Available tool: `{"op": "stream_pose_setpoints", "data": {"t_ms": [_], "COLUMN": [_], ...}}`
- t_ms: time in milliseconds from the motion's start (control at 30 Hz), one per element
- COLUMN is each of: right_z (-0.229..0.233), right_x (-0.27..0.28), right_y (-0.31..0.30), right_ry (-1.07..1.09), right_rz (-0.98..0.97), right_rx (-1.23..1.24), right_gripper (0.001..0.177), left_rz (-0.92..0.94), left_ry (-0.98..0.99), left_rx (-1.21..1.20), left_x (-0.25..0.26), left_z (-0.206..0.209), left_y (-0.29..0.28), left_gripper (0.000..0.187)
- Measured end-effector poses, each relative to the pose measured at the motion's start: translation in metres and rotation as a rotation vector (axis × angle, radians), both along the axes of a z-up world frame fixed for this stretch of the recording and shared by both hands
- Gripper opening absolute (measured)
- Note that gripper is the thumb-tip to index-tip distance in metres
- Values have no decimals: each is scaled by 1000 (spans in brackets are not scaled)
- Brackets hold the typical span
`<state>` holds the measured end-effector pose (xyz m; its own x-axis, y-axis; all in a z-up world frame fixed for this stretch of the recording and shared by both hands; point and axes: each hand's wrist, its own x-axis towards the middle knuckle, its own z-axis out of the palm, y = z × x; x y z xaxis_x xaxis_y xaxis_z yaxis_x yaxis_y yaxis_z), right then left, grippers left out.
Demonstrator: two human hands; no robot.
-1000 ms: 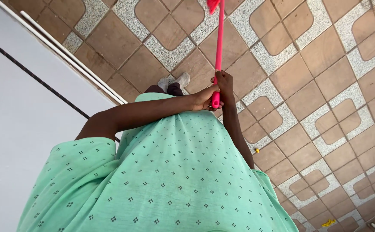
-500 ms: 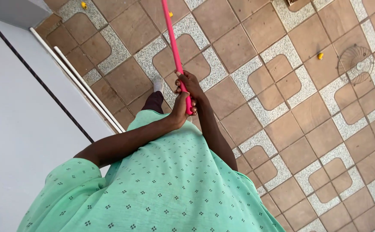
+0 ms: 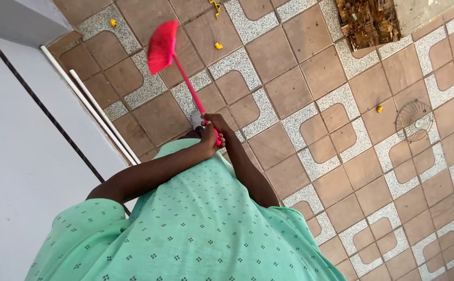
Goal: The person is sweeping a tiled outdoor floor using a pink broom.
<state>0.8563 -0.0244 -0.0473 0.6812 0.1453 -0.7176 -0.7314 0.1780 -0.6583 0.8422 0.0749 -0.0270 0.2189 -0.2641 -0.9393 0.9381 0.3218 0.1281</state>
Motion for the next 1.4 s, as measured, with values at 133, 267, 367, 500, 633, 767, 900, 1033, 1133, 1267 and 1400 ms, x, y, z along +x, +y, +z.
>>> {"op": "stream_pose_setpoints", "data": {"t_ms": [133, 267, 367, 500, 633, 767, 900, 1033, 1133, 1267, 1400], "right_z": [-11, 6, 7, -1, 45, 70, 96, 30, -22, 11, 4], "right_x": [14, 27, 32, 42, 75, 128, 213, 292, 364, 364, 358], "right_y": [-8, -27, -45, -62, -57, -52, -40, -53, -57, -56, -61], "right_ry": [37, 58, 139, 58, 10, -95, -112, -149, -160, -7, 86], "right_rz": [-151, -266, -472, -577, -688, -625, -497, -322, -260, -425, -604], "right_rx": [-14, -126, -139, -261, -222, -188, -21, 78, 105, 37, -47], "right_gripper": [36, 33, 31, 32, 33, 36, 34, 34, 31, 37, 39], "left_rz": [-234, -384, -506, -652, -764, -761, -506, -246, -288, -458, -747], "left_ry": [43, 10, -22, -112, -316, -401, -387, -386, -308, -211, -286], "left_rx": [-108, -198, -270, -261, -207, -156, -155, -122, 40, -72, -39], "left_x": [8, 45, 65, 87, 112, 154, 210, 282, 340, 380, 391], "left_z": [0, 42, 33, 37, 61, 96, 119, 44, 19, -32, 14], "left_y": [-7, -17, -31, -44, -35, -26, -23, -43, -61, -56, -48], "left_gripper": [48, 49, 48, 47, 50, 52, 47, 54, 47, 55, 58]}}
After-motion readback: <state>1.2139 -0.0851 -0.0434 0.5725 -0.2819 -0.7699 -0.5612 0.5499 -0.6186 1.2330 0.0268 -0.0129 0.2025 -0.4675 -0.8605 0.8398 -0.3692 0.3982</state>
